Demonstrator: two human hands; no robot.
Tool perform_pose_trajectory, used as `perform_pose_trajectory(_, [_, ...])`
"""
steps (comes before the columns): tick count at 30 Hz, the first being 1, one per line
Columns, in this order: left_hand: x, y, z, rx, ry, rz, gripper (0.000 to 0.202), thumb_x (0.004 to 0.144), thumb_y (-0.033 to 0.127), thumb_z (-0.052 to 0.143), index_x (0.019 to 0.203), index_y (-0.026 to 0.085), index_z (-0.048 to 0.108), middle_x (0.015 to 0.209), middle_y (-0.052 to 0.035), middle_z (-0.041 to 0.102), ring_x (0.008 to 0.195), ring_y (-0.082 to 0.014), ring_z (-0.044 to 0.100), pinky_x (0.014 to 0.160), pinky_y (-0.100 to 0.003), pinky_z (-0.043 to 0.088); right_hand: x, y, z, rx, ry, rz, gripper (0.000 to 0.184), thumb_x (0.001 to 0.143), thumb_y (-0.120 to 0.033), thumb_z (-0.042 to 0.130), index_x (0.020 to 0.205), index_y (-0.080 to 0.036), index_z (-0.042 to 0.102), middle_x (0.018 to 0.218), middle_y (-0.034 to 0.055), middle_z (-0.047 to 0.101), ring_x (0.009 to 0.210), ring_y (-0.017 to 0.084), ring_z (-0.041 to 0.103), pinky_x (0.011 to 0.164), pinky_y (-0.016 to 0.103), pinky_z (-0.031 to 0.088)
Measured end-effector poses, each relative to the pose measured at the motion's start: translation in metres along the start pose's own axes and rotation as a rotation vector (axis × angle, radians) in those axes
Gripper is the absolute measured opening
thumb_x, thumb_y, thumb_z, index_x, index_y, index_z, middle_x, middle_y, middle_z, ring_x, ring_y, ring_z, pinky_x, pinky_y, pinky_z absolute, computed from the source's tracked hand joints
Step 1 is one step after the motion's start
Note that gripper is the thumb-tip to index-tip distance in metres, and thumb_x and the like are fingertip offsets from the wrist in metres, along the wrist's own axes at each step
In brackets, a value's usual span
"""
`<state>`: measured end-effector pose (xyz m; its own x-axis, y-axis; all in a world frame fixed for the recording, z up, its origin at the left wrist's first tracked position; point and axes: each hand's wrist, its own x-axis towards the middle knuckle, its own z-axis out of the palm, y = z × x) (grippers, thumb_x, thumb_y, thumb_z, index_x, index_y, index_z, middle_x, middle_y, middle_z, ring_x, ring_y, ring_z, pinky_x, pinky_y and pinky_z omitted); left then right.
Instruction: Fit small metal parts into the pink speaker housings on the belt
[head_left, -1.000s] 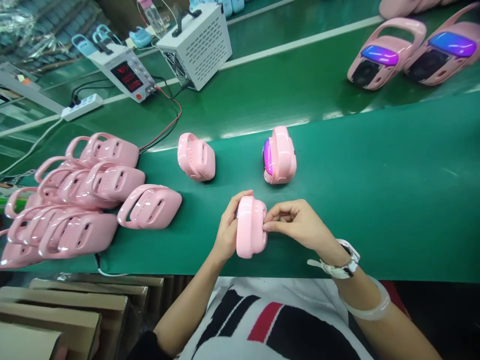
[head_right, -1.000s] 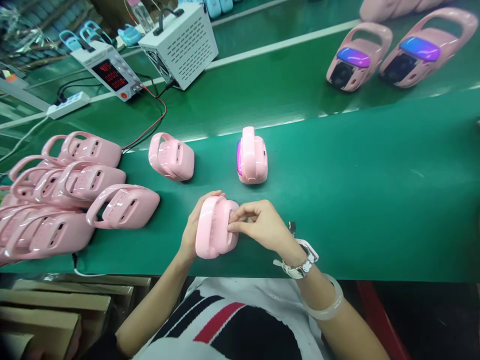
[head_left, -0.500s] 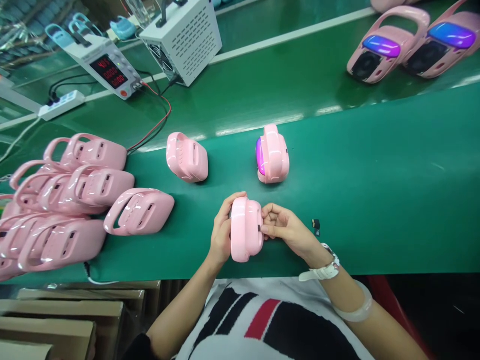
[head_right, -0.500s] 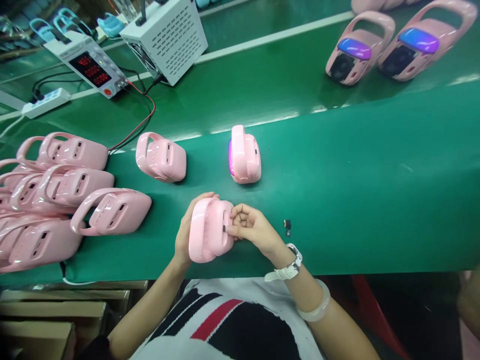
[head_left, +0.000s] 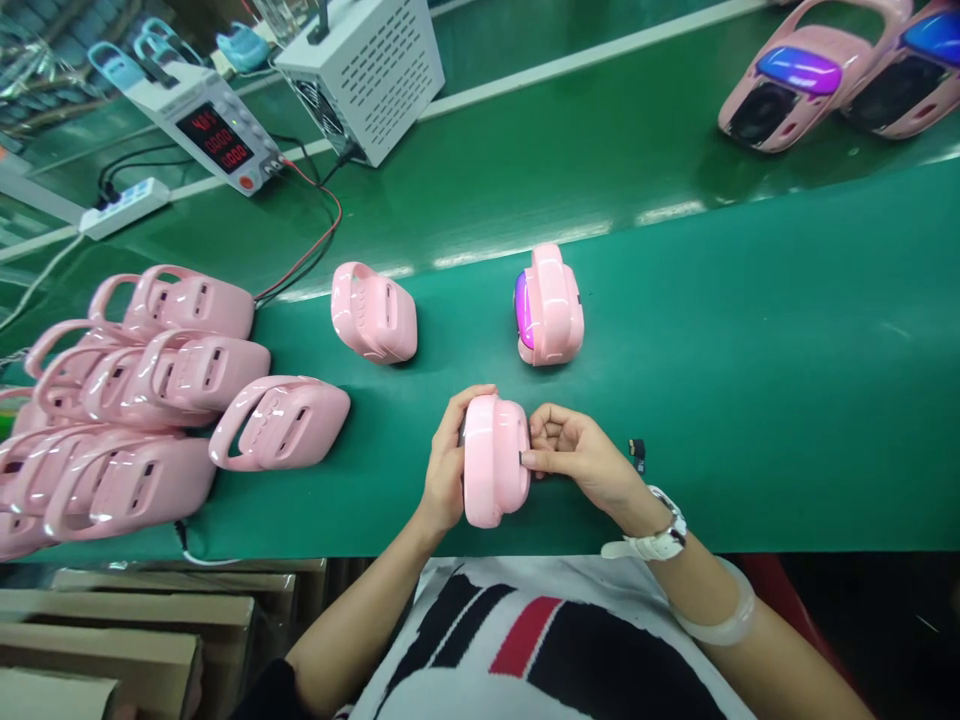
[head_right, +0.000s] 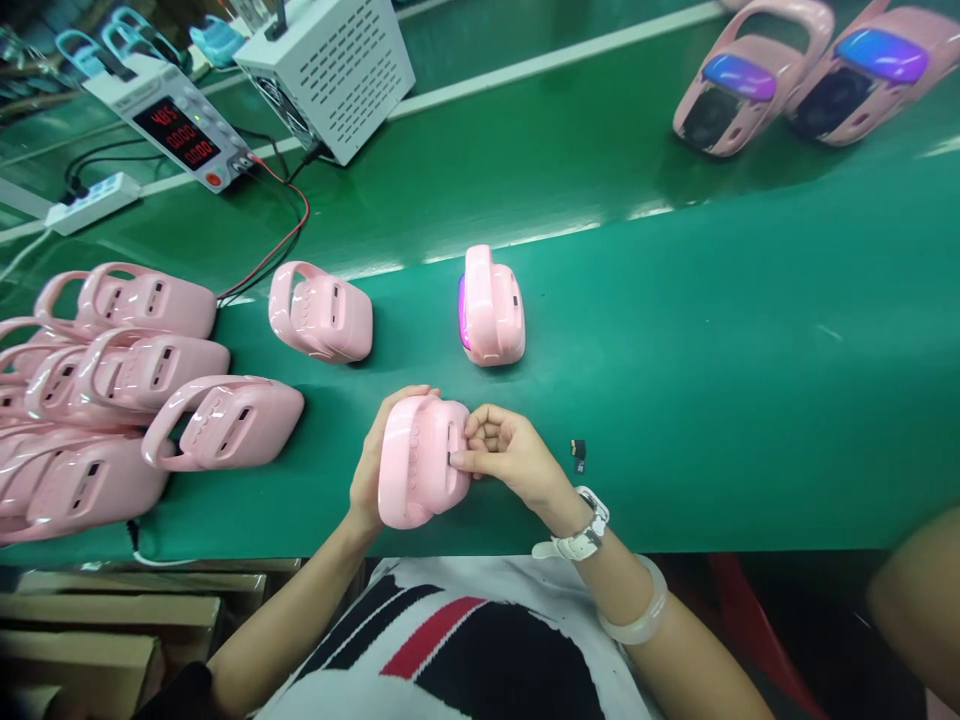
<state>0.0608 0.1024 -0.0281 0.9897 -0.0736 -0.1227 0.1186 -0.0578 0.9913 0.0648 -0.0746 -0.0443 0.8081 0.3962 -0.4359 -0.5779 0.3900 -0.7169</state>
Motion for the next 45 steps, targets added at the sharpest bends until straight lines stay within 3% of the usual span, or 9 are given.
perform_pose_trajectory(11, [-0.001,-0.003,-0.001,0.01,-0.046,0.04,0.039,0.081,0.031,0.056,0.119,0.024,0.06,0.116,-0.0037,0.064,0.096,-0.0211,0.059,0.082,-0.03,0.047,-0.002,-0.002,0.003,-0.068,-0.074,0.028,0.044,0.06,-0.034,0.089,0.072,-0.02,0.049,0.046,-0.0125,0.049,0.037,0.005,0.043,0.044,0.021,0.05])
perform_pose_trajectory(15, [-0.002,-0.004,0.001,0.01,-0.093,0.045,0.045,0.079,0.029,0.065,0.122,0.023,0.058,0.12,-0.0057,0.063,0.104,-0.0228,0.06,0.092,-0.032,0.047,-0.018,-0.04,0.005,-0.422,-0.134,-0.001,0.029,0.065,-0.026,0.083,0.076,-0.02,0.057,0.061,-0.0055,0.057,0.05,0.009,0.051,0.045,0.021,0.047])
perform_pose_trajectory(18, [-0.002,-0.007,0.003,-0.026,-0.088,0.076,0.046,0.077,0.031,0.068,0.121,0.021,0.059,0.123,-0.0076,0.062,0.115,-0.0266,0.057,0.101,-0.037,0.043,-0.02,-0.085,0.036,-0.826,-0.191,-0.265,0.006,0.078,-0.019,0.07,0.083,-0.021,0.069,0.074,0.0011,0.067,0.06,0.012,0.057,0.05,0.023,0.045])
perform_pose_trajectory(23, [0.001,-0.008,0.006,-0.036,-0.062,0.097,0.045,0.077,0.03,0.064,0.12,0.018,0.058,0.123,-0.0111,0.062,0.115,-0.0289,0.057,0.103,-0.041,0.042,0.051,-0.121,0.122,-1.046,-0.163,-0.561,0.025,0.083,-0.015,0.062,0.058,-0.016,0.058,0.056,-0.0031,0.058,0.055,0.008,0.054,0.051,0.018,0.039])
perform_pose_trajectory(27, [0.003,-0.007,0.005,-0.008,-0.084,0.089,0.049,0.073,0.026,0.063,0.121,0.019,0.057,0.127,-0.0113,0.061,0.119,-0.0296,0.056,0.106,-0.042,0.04,0.116,-0.112,0.164,-1.183,-0.065,-0.46,0.048,0.09,-0.028,0.054,0.044,-0.017,0.043,0.04,-0.0065,0.039,0.039,0.003,0.047,0.046,0.016,0.034])
perform_pose_trajectory(31, [0.006,-0.011,0.002,-0.034,-0.083,0.093,0.051,0.07,0.027,0.065,0.12,0.019,0.057,0.129,-0.0101,0.062,0.121,-0.0298,0.056,0.107,-0.04,0.041,0.129,-0.108,0.171,-1.154,-0.071,-0.427,0.047,0.084,-0.031,0.06,0.043,-0.015,0.044,0.037,-0.0074,0.04,0.035,0.002,0.044,0.043,0.015,0.036])
perform_pose_trajectory(36, [0.008,-0.011,0.0,-0.047,-0.112,0.119,0.049,0.074,0.026,0.063,0.122,0.02,0.056,0.126,-0.0079,0.062,0.114,-0.0249,0.059,0.103,-0.036,0.043,0.08,-0.151,0.154,-1.084,0.013,-0.476,0.045,0.086,-0.028,0.059,0.046,-0.014,0.044,0.041,-0.0066,0.038,0.046,0.006,0.054,0.049,0.017,0.038])
perform_pose_trajectory(42, [0.01,-0.009,-0.004,-0.014,-0.152,0.118,0.048,0.077,0.028,0.065,0.124,0.02,0.056,0.126,-0.0071,0.062,0.114,-0.0232,0.059,0.101,-0.032,0.043,-0.065,-0.202,0.101,-0.932,0.199,-0.862,0.045,0.081,-0.033,0.063,0.045,-0.014,0.042,0.047,-0.0073,0.031,0.046,0.001,0.042,0.048,0.023,0.021])
perform_pose_trajectory(45, [0.011,-0.011,-0.005,0.004,-0.146,0.096,0.047,0.077,0.028,0.066,0.123,0.021,0.057,0.125,-0.0062,0.063,0.112,-0.0226,0.06,0.097,-0.03,0.045,-0.111,-0.168,0.061,-0.817,0.35,-0.524,0.038,0.071,-0.05,0.075,0.055,-0.019,0.06,0.047,-0.0014,0.053,0.041,0.009,0.048,0.041,0.026,0.027])
